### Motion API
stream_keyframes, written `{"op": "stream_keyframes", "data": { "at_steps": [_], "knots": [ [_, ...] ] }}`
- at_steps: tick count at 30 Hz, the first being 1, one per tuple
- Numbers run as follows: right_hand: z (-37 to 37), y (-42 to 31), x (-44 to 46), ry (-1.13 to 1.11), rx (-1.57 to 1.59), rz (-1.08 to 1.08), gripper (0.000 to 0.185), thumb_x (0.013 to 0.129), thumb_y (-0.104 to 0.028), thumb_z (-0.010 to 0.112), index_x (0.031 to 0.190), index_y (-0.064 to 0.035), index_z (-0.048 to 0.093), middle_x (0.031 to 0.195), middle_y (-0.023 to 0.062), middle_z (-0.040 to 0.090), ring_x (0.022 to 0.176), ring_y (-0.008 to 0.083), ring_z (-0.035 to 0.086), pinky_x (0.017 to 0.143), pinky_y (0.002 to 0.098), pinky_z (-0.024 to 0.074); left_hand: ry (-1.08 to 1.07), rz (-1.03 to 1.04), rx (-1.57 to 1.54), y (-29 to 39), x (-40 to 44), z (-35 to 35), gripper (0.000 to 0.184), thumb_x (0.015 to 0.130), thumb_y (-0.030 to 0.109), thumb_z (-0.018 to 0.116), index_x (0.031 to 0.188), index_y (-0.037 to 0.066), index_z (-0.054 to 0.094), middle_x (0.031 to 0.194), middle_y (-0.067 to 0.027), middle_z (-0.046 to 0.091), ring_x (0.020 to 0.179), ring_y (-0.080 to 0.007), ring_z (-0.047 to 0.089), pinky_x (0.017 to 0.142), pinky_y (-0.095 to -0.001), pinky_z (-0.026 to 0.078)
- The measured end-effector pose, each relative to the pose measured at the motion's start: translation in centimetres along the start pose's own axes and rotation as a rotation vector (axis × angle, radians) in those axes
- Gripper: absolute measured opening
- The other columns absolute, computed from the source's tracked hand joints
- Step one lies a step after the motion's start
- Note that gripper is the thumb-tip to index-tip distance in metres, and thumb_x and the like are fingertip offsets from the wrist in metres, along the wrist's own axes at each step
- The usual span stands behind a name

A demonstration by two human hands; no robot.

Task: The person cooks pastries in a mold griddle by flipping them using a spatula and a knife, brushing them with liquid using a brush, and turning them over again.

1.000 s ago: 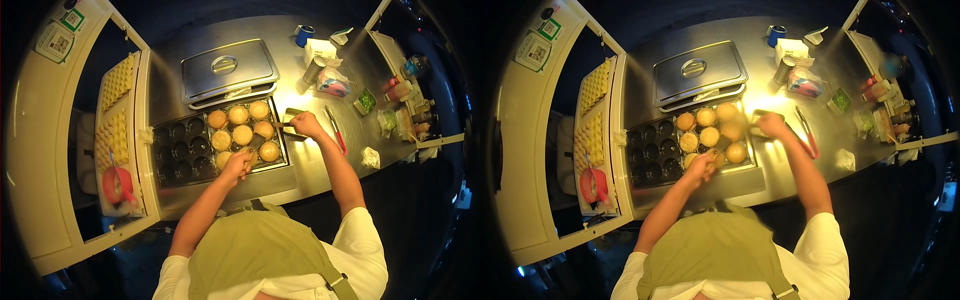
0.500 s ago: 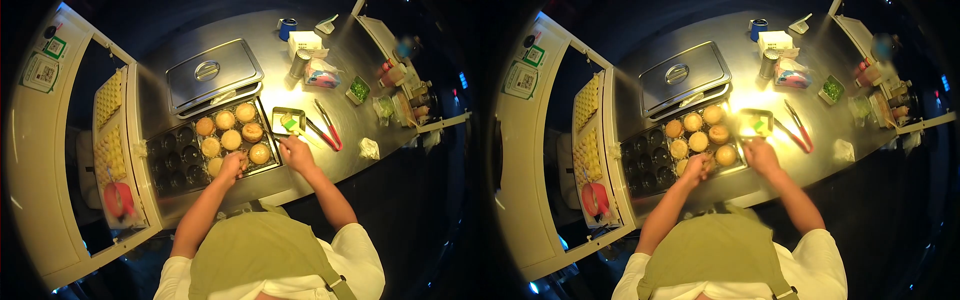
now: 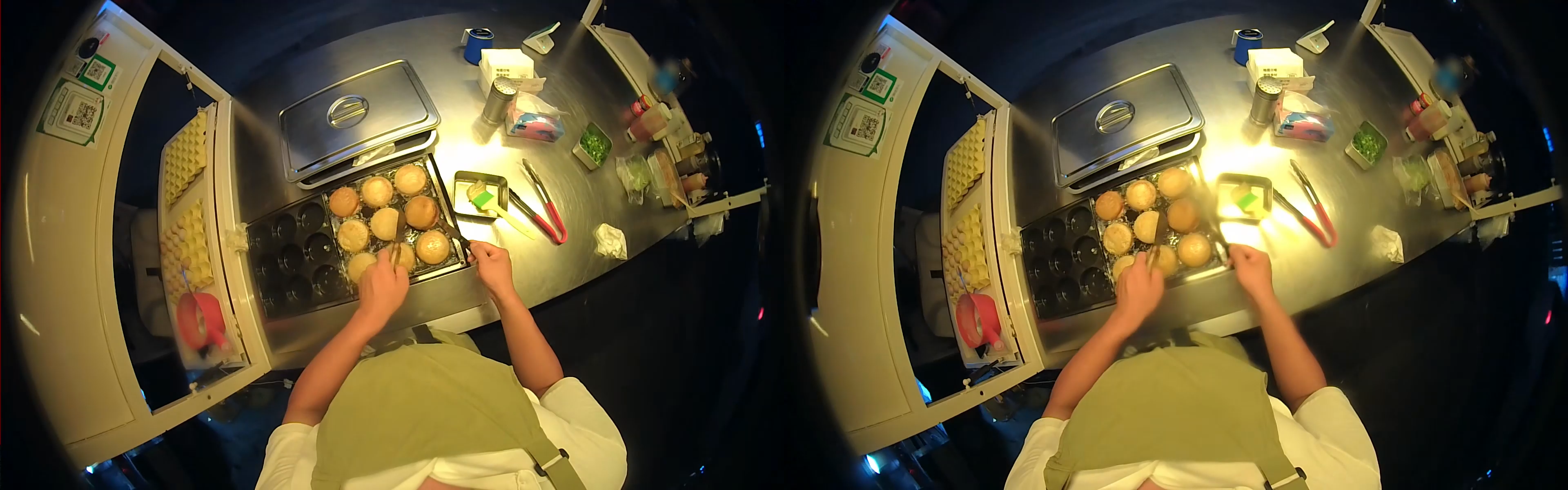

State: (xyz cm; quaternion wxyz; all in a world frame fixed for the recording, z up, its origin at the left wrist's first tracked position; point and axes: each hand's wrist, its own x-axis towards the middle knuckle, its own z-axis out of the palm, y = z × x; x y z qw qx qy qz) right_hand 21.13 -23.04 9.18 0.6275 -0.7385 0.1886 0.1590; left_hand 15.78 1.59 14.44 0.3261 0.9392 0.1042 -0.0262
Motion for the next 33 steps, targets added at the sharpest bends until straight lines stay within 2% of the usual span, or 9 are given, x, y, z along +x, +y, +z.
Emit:
{"op": "stream_keyframes", "data": {
  "at_steps": [3, 5, 7, 10, 14, 27, 29, 31, 33],
  "knots": [
    [-0.2, 0.5, -0.1, -0.001, -0.065, -0.075, 0.032, 0.097, -0.027, 0.066, 0.084, 0.0015, 0.074, 0.07, 0.0003, 0.066, 0.067, 0.0104, 0.058, 0.068, 0.0292, 0.0472, 0.083, 0.081, -0.143, -3.5, 1.1, 3.5, 0.027, 0.093, 0.021, 0.057, 0.107, -0.003, 0.061, 0.079, -0.0309, 0.066, 0.067, -0.0497, 0.064, 0.064, -0.0571, 0.051],
    [-0.1, 0.3, -0.2, -0.037, -0.079, -0.438, 0.026, 0.096, -0.016, 0.067, 0.108, 0.0045, 0.077, 0.074, 0.0022, 0.066, 0.062, 0.0124, 0.055, 0.059, 0.0295, 0.0454, 0.155, 0.146, -0.249, -3.8, 1.6, 3.7, 0.025, 0.095, 0.022, 0.058, 0.102, -0.002, 0.061, 0.074, -0.0257, 0.067, 0.058, -0.0436, 0.064, 0.056, -0.0523, 0.051],
    [0.1, -0.5, -0.3, -0.053, -0.191, -0.538, 0.025, 0.095, -0.014, 0.068, 0.108, 0.0039, 0.077, 0.073, 0.0043, 0.066, 0.062, 0.0138, 0.056, 0.059, 0.0305, 0.0455, -0.373, -0.637, -0.866, -2.3, 1.9, 1.3, 0.015, 0.097, 0.019, 0.056, 0.101, 0.005, 0.06, 0.066, -0.0108, 0.06, 0.046, -0.0231, 0.052, 0.041, -0.0365, 0.041],
    [-0.2, -2.4, -1.1, -0.086, -0.387, -0.648, 0.023, 0.092, -0.011, 0.068, 0.108, 0.0025, 0.077, 0.073, 0.0089, 0.065, 0.061, 0.0171, 0.058, 0.059, 0.0321, 0.0458, -0.324, -0.633, -0.898, -0.7, -0.2, -1.6, 0.009, 0.099, 0.017, 0.053, 0.096, 0.01, 0.058, 0.062, -0.0006, 0.051, 0.045, -0.0094, 0.041, 0.037, -0.0258, 0.03],
    [-0.3, -4.5, -2.8, -0.153, -0.481, -0.549, 0.019, 0.088, -0.014, 0.068, 0.099, -0.0025, 0.077, 0.08, 0.0177, 0.068, 0.07, 0.0339, 0.065, 0.066, 0.0422, 0.0513, -0.277, -0.606, -0.929, -2.8, -4.1, -4.1, 0.013, 0.099, 0.017, 0.051, 0.101, 0.007, 0.06, 0.061, -0.0024, 0.052, 0.044, -0.0103, 0.04, 0.037, -0.0269, 0.03],
    [6.5, -7.8, -1.1, -0.364, -1.139, -0.726, 0.02, 0.088, -0.024, 0.065, 0.086, -0.0073, 0.077, 0.083, 0.0198, 0.07, 0.071, 0.0399, 0.069, 0.07, 0.0503, 0.0576, -0.41, -0.786, -1.161, -5.0, -9.2, -4.6, 0.021, 0.101, 0.019, 0.051, 0.111, 0.004, 0.061, 0.064, -0.0043, 0.052, 0.042, -0.0087, 0.033, 0.041, -0.0264, 0.031],
    [6.5, -9.5, 0.7, -0.469, -0.892, -0.402, 0.021, 0.088, -0.026, 0.067, 0.091, -0.0116, 0.081, 0.086, 0.0186, 0.073, 0.07, 0.0381, 0.069, 0.067, 0.0475, 0.0569, -0.421, -0.8, -1.193, -5.5, -9.2, -4.3, 0.021, 0.102, 0.02, 0.052, 0.111, 0.004, 0.061, 0.064, -0.0038, 0.052, 0.042, -0.0087, 0.033, 0.041, -0.0269, 0.031],
    [5.3, -9.4, 3.6, -0.539, -0.715, -0.454, 0.028, 0.088, -0.022, 0.066, 0.071, -0.0003, 0.073, 0.061, 0.0102, 0.067, 0.052, 0.0153, 0.058, 0.053, 0.0331, 0.0472, -0.416, -0.789, -1.188, -5.7, -9.1, -4.4, 0.022, 0.102, 0.021, 0.052, 0.111, 0.004, 0.061, 0.062, -0.0019, 0.051, 0.041, -0.0082, 0.034, 0.04, -0.0265, 0.03],
    [3.2, -7.4, 7.2, -0.547, -0.593, -0.077, 0.028, 0.09, -0.023, 0.067, 0.07, -0.0036, 0.072, 0.062, -0.0003, 0.062, 0.048, 0.007, 0.046, 0.045, 0.0262, 0.0331, -0.415, -0.778, -1.183, -5.8, -8.8, -4.3, 0.022, 0.102, 0.022, 0.053, 0.11, 0.003, 0.061, 0.06, -0.0001, 0.049, 0.04, -0.0077, 0.034, 0.039, -0.026, 0.03]
  ]
}}
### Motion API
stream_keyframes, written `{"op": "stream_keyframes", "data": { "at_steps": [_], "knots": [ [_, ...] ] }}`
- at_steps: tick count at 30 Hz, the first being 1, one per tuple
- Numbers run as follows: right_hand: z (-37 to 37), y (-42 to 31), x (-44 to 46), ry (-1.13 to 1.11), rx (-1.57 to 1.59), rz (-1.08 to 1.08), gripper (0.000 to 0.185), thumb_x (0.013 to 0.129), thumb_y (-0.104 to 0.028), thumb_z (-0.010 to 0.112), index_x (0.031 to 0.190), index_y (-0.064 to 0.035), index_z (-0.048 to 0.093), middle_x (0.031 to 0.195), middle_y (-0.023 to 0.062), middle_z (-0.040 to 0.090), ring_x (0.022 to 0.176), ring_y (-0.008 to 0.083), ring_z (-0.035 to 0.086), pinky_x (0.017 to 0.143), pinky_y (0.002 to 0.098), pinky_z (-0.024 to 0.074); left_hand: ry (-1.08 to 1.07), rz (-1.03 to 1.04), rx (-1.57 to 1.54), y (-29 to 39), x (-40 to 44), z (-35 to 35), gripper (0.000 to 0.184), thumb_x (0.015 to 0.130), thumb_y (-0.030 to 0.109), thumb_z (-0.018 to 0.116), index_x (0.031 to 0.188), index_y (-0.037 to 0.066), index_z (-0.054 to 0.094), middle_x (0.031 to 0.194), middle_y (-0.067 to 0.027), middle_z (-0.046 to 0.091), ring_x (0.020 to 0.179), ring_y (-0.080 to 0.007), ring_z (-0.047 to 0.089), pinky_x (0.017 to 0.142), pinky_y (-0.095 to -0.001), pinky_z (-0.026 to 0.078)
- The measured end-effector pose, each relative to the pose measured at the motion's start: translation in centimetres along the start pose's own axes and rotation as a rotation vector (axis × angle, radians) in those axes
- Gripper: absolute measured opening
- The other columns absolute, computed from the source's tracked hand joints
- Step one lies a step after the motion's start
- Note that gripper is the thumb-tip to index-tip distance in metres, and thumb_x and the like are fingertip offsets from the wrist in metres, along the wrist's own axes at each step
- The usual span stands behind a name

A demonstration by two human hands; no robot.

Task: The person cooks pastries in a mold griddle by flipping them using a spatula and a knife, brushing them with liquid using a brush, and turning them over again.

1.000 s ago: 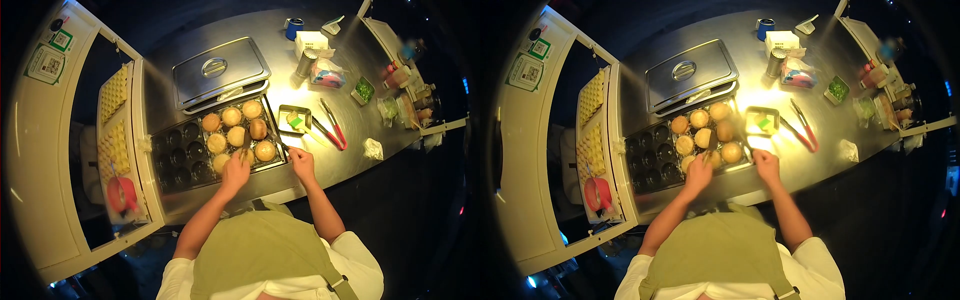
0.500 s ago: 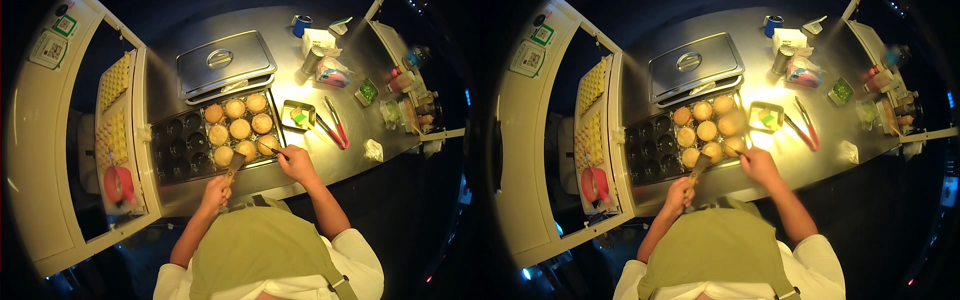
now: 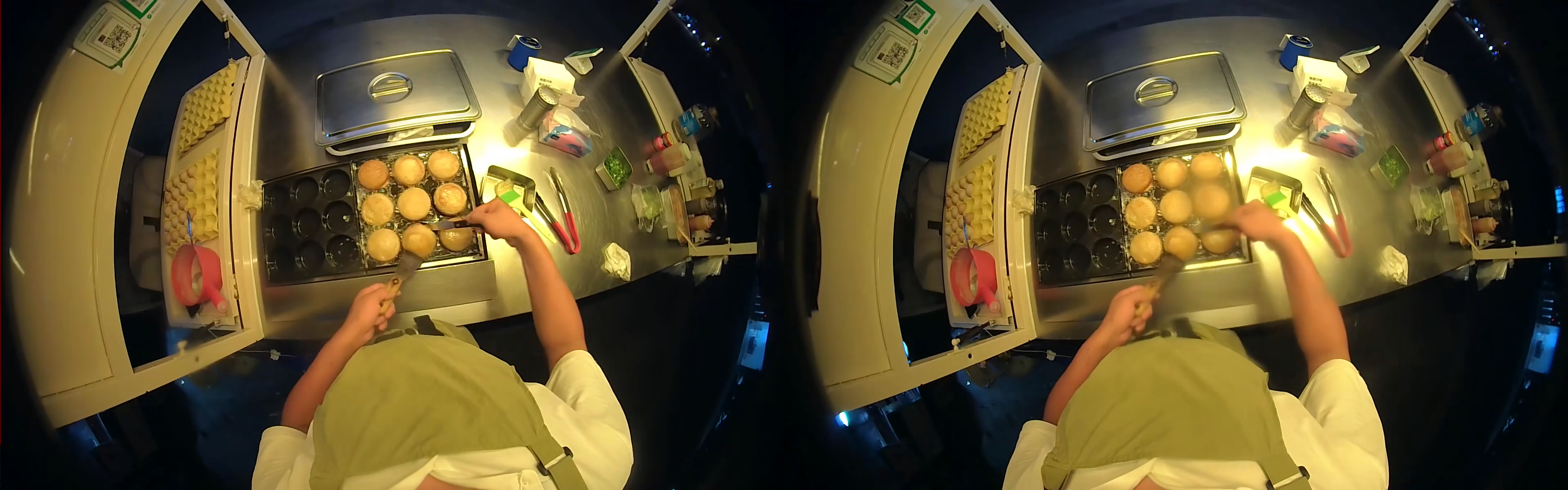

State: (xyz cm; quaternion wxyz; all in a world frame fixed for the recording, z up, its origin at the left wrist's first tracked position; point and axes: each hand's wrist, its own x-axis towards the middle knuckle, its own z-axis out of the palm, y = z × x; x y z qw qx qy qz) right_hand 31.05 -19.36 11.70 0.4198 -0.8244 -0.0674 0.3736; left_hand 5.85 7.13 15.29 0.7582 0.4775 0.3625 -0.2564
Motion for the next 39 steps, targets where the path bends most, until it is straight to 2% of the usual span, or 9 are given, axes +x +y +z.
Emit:
{"op": "stream_keyframes", "data": {
  "at_steps": [3, 6, 9, 11, 14, 16, 18, 30, 39],
  "knots": [
    [-2.0, -0.9, -3.1, -0.097, 0.126, -0.051, 0.025, 0.091, -0.021, 0.067, 0.073, -0.0042, 0.071, 0.063, -0.0011, 0.061, 0.048, 0.0047, 0.043, 0.045, 0.0253, 0.0307, -0.016, -0.028, 0.013, -0.2, 1.5, -0.2, 0.022, 0.102, 0.024, 0.055, 0.108, 0.005, 0.062, 0.059, 0.0004, 0.048, 0.04, -0.0077, 0.034, 0.039, -0.0265, 0.029],
    [-0.5, 0.2, -5.7, 0.066, 0.008, -0.142, 0.032, 0.091, -0.029, 0.066, 0.078, -0.0013, 0.075, 0.062, 0.0052, 0.065, 0.059, 0.0132, 0.056, 0.057, 0.0325, 0.0457, -0.062, -0.015, 0.031, -1.5, 4.6, -0.7, 0.022, 0.102, 0.021, 0.049, 0.113, 0.004, 0.06, 0.066, -0.0045, 0.054, 0.043, -0.0095, 0.033, 0.043, -0.0282, 0.034],
    [3.8, 2.3, -7.4, 0.189, 0.014, -0.198, 0.026, 0.092, -0.025, 0.068, 0.09, -0.0003, 0.077, 0.073, 0.0094, 0.071, 0.064, 0.0194, 0.063, 0.063, 0.0355, 0.0502, -0.066, 0.006, 0.029, -1.7, 5.6, -0.5, 0.023, 0.102, 0.02, 0.048, 0.114, 0.004, 0.059, 0.066, -0.0048, 0.054, 0.043, -0.0098, 0.033, 0.044, -0.0285, 0.035],
    [6.4, 0.9, -9.7, 0.396, -0.156, -0.49, 0.02, 0.091, -0.015, 0.071, 0.105, -0.0007, 0.076, 0.083, 0.0148, 0.071, 0.071, 0.0287, 0.067, 0.069, 0.0391, 0.0535, -0.059, 0.008, 0.036, -1.6, 5.5, -0.4, 0.023, 0.102, 0.019, 0.047, 0.115, 0.004, 0.059, 0.066, -0.0048, 0.053, 0.043, -0.01, 0.033, 0.045, -0.0284, 0.035],
    [9.0, 0.2, -12.0, 0.451, -0.183, -0.589, 0.023, 0.089, -0.006, 0.072, 0.111, -0.0015, 0.074, 0.088, 0.0185, 0.068, 0.076, 0.0352, 0.067, 0.069, 0.0419, 0.0542, -0.077, 0.011, 0.032, -1.8, 5.6, -0.7, 0.023, 0.102, 0.018, 0.046, 0.115, 0.004, 0.058, 0.067, -0.005, 0.053, 0.044, -0.0101, 0.032, 0.045, -0.0283, 0.035],
    [10.2, 0.5, -12.5, 0.506, -0.185, -0.611, 0.026, 0.087, -0.004, 0.072, 0.113, -0.0026, 0.074, 0.083, 0.0175, 0.065, 0.074, 0.0352, 0.066, 0.068, 0.0414, 0.0537, -0.086, 0.017, 0.031, -2.0, 5.7, -0.8, 0.023, 0.102, 0.018, 0.046, 0.115, 0.004, 0.058, 0.067, -0.0052, 0.053, 0.044, -0.01, 0.032, 0.045, -0.0282, 0.035],
    [10.9, 0.5, -12.8, 0.562, -0.19, -0.635, 0.024, 0.089, -0.002, 0.072, 0.113, -0.0023, 0.076, 0.078, 0.0121, 0.061, 0.064, 0.0248, 0.061, 0.059, 0.0357, 0.0478, -0.093, 0.023, 0.029, -2.1, 5.7, -0.9, 0.023, 0.102, 0.018, 0.046, 0.115, 0.004, 0.058, 0.067, -0.0054, 0.053, 0.044, -0.01, 0.032, 0.045, -0.0281, 0.035],
    [10.7, 2.9, -11.7, 0.457, -0.232, -0.67, 0.023, 0.089, -0.003, 0.07, 0.111, -0.0029, 0.076, 0.083, 0.0123, 0.063, 0.068, 0.0291, 0.065, 0.061, 0.0379, 0.0513, -0.052, -0.027, 0.117, -0.1, 0.1, -2.3, 0.022, 0.104, 0.026, 0.055, 0.111, 0.005, 0.06, 0.06, -0.0003, 0.051, 0.042, -0.0069, 0.036, 0.04, -0.0253, 0.032],
    [6.5, 2.0, -13.3, 0.451, -0.126, -0.587, 0.017, 0.089, -0.003, 0.069, 0.104, -0.0022, 0.077, 0.077, 0.0135, 0.065, 0.066, 0.0273, 0.065, 0.062, 0.0368, 0.0503, 0.102, 0.193, 0.47, 0.1, 0.5, -1.6, 0.021, 0.098, 0.017, 0.051, 0.114, 0.005, 0.06, 0.062, -0.0011, 0.054, 0.044, -0.0084, 0.041, 0.041, -0.0247, 0.033]
  ]
}}
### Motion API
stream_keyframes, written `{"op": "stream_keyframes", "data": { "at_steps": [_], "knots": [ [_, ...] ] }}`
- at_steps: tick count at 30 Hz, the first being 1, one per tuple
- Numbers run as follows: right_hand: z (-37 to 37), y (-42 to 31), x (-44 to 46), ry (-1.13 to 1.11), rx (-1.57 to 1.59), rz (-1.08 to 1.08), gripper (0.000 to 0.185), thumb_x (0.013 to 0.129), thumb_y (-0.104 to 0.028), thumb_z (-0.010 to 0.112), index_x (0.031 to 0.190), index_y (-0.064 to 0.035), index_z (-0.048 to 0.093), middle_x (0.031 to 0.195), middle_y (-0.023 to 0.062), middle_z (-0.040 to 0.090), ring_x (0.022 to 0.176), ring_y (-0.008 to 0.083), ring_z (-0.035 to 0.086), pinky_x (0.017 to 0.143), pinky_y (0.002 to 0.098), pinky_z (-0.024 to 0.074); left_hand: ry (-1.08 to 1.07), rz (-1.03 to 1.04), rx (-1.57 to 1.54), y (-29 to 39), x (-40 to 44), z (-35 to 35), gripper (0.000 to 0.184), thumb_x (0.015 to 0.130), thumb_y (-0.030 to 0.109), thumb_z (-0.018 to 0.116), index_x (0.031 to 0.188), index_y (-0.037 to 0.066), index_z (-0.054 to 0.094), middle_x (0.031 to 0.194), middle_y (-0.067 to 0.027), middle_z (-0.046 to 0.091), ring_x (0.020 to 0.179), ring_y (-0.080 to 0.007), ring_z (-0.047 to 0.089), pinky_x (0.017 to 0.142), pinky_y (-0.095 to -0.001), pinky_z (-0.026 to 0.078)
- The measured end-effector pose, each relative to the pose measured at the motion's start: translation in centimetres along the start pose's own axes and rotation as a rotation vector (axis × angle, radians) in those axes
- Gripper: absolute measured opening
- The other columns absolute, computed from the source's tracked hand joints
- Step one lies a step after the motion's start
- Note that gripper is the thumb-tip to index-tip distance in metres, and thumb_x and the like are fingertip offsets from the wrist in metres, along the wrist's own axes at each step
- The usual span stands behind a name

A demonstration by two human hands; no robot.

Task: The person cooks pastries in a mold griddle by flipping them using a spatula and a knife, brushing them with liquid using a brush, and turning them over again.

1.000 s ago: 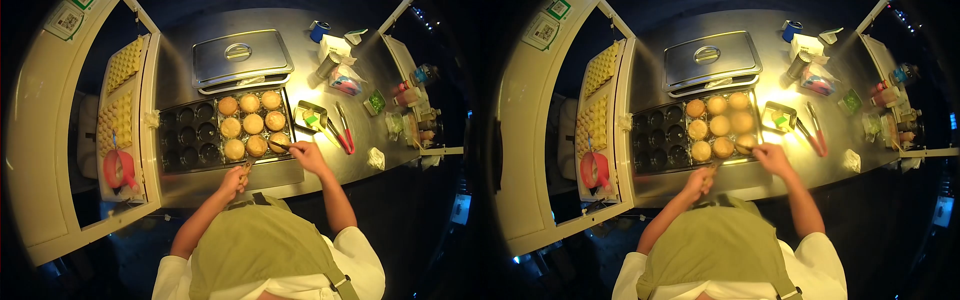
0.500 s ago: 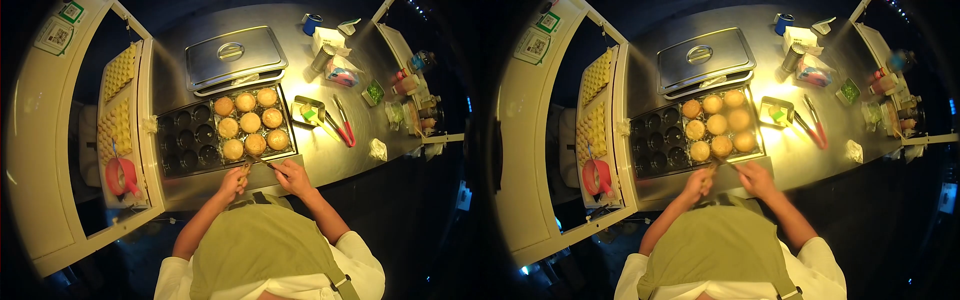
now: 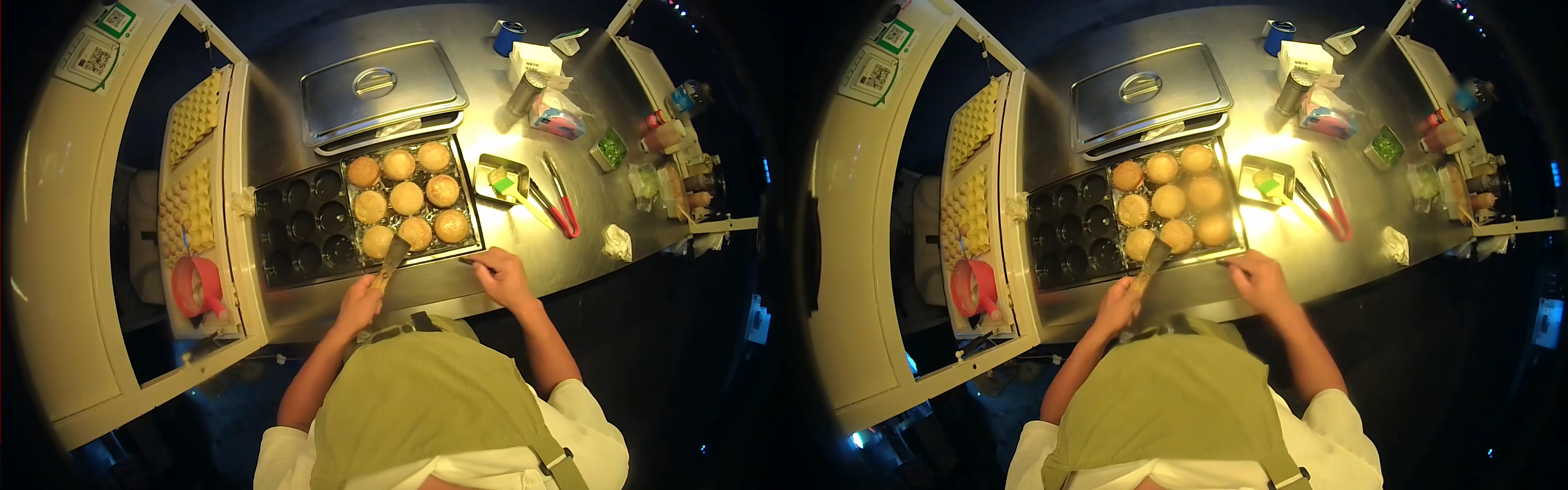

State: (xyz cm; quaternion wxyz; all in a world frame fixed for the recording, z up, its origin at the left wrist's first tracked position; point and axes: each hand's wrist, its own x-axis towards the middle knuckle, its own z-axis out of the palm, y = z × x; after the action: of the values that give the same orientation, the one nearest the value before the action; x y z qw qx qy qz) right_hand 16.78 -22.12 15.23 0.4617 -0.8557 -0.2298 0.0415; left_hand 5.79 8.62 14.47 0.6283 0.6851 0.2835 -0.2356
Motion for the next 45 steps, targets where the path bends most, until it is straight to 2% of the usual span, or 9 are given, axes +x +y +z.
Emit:
{"op": "stream_keyframes", "data": {
  "at_steps": [4, 12, 15, 18, 21, 23, 30, 40, 45],
  "knots": [
    [-3.0, 1.5, 0.4, 0.226, -0.148, 0.119, 0.016, 0.088, -0.004, 0.069, 0.101, 0.0009, 0.077, 0.076, 0.0161, 0.067, 0.065, 0.0289, 0.065, 0.063, 0.0371, 0.0506, -0.096, -0.012, -0.143, -0.8, 0.0, -0.5, 0.021, 0.1, 0.017, 0.051, 0.116, 0.006, 0.059, 0.064, -0.0018, 0.055, 0.044, -0.0085, 0.041, 0.04, -0.0243, 0.033],
    [-2.3, 4.1, 2.8, 0.072, -0.379, 0.026, 0.016, 0.09, -0.014, 0.065, 0.093, -0.0021, 0.075, 0.08, 0.0211, 0.068, 0.072, 0.0412, 0.065, 0.067, 0.0464, 0.0518, -0.256, -0.07, -0.27, 2.4, 2.6, 4.7, 0.017, 0.101, 0.019, 0.05, 0.112, 0.007, 0.058, 0.064, -0.0022, 0.054, 0.044, -0.0092, 0.04, 0.039, -0.0255, 0.032],
    [-2.6, 7.3, 3.9, 0.019, -0.249, 0.253, 0.022, 0.09, -0.018, 0.063, 0.084, 0.0003, 0.074, 0.075, 0.0236, 0.068, 0.065, 0.0377, 0.066, 0.063, 0.0457, 0.0504, -0.255, -0.087, -0.248, 2.4, 3.3, 5.6, 0.015, 0.101, 0.019, 0.05, 0.108, 0.008, 0.058, 0.063, -0.0022, 0.053, 0.043, -0.0095, 0.039, 0.038, -0.0261, 0.032],
    [-3.8, 10.8, 3.9, -0.056, 0.1, 0.485, 0.024, 0.095, -0.016, 0.061, 0.098, -0.0001, 0.08, 0.067, -0.0014, 0.063, 0.056, 0.0067, 0.051, 0.052, 0.0256, 0.0398, -0.245, -0.117, -0.266, 2.4, 3.4, 5.5, 0.017, 0.1, 0.019, 0.05, 0.108, 0.007, 0.059, 0.061, -0.002, 0.052, 0.042, -0.0096, 0.037, 0.038, -0.0266, 0.032],
    [-7.4, 8.3, 3.2, -0.065, 0.337, 0.629, 0.025, 0.095, -0.015, 0.06, 0.098, -0.0013, 0.08, 0.068, -0.0019, 0.063, 0.053, 0.0047, 0.047, 0.049, 0.0228, 0.0354, -0.238, -0.164, -0.251, 2.6, 3.6, 5.3, 0.018, 0.101, 0.021, 0.051, 0.106, 0.007, 0.061, 0.06, -0.0018, 0.051, 0.041, -0.0099, 0.036, 0.038, -0.0272, 0.032],
    [-7.7, 7.4, 2.5, -0.076, 0.345, 0.688, 0.024, 0.092, -0.019, 0.065, 0.081, -0.0018, 0.077, 0.069, 0.0007, 0.068, 0.059, 0.0089, 0.057, 0.056, 0.029, 0.0453, -0.26, -0.149, -0.298, 1.9, 4.5, 5.8, 0.021, 0.101, 0.023, 0.052, 0.106, 0.006, 0.062, 0.059, -0.0019, 0.051, 0.04, -0.0101, 0.036, 0.038, -0.0275, 0.032],
    [-5.1, 7.0, -0.4, -0.051, 0.115, 0.423, 0.019, 0.091, -0.013, 0.067, 0.099, 0.0004, 0.078, 0.087, 0.0144, 0.077, 0.076, 0.0179, 0.071, 0.074, 0.0318, 0.055, -0.236, -0.21, -0.193, 3.1, 2.8, 5.1, 0.019, 0.102, 0.025, 0.054, 0.103, 0.007, 0.061, 0.059, -0.0024, 0.052, 0.038, -0.01, 0.035, 0.037, -0.0264, 0.031],
    [-4.2, 3.8, 3.4, 0.104, 0.075, 0.284, 0.015, 0.09, -0.012, 0.068, 0.093, -0.0007, 0.077, 0.083, 0.0173, 0.074, 0.074, 0.0262, 0.071, 0.072, 0.0362, 0.055, -0.205, -0.065, -0.222, 4.1, 2.5, 3.8, 0.014, 0.1, 0.018, 0.051, 0.108, 0.007, 0.055, 0.064, -0.0031, 0.054, 0.045, -0.0095, 0.041, 0.04, -0.0263, 0.035],
    [1.5, 2.1, 9.0, 0.17, -0.24, -0.113, 0.014, 0.09, -0.01, 0.068, 0.093, 0.0012, 0.076, 0.079, 0.0184, 0.067, 0.073, 0.0354, 0.067, 0.068, 0.0428, 0.0538, -0.039, -0.05, -0.353, 5.0, 2.9, 1.5, 0.01, 0.099, 0.016, 0.051, 0.103, 0.008, 0.056, 0.063, -0.0048, 0.054, 0.039, -0.0108, 0.034, 0.039, -0.0273, 0.034]
  ]
}}
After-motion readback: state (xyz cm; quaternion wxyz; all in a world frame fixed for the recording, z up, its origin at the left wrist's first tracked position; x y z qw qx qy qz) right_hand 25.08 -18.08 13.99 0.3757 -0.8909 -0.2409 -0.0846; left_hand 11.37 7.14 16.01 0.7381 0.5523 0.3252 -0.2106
